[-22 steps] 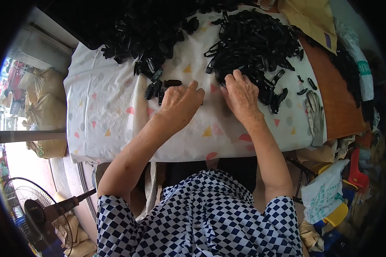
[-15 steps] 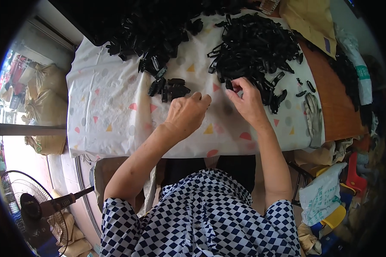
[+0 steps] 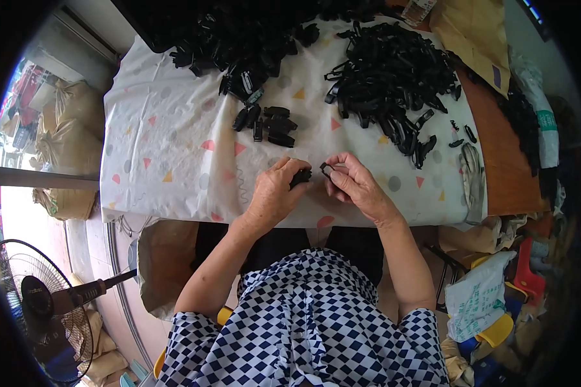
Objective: Assembling plastic buckle components by hand on a workbench.
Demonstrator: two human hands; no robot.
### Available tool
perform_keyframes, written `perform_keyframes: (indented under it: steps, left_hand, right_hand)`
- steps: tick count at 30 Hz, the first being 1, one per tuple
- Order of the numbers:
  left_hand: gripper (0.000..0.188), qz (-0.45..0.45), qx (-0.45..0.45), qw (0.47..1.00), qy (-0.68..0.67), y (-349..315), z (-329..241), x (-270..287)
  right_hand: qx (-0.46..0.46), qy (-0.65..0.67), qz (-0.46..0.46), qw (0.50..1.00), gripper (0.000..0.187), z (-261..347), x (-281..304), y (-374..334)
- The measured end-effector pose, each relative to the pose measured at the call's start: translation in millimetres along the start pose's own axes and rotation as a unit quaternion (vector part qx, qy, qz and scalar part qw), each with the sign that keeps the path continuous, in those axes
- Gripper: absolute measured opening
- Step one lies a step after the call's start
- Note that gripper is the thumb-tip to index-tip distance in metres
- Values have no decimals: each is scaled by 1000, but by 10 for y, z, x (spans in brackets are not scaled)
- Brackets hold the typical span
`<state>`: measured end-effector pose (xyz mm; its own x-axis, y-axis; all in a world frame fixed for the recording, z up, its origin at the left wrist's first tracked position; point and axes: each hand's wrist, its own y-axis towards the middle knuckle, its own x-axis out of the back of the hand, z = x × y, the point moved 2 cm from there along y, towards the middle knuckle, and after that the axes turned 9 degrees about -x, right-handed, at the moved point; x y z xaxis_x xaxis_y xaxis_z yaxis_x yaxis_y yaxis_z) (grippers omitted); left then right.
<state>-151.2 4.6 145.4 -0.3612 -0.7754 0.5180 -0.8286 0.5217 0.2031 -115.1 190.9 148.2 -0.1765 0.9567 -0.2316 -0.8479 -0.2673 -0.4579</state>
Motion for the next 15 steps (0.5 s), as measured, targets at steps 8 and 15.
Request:
perform_keyframes:
  steps: [8, 15]
  left_hand:
    - [25, 12, 3, 998, 69, -57, -2, -30]
    - [24, 26, -5, 996, 81, -63, 9, -24]
  right_hand:
    - [-36, -49, 20, 998, 14, -34, -50, 11]
    - [-57, -70, 50, 995, 10, 2, -37, 46]
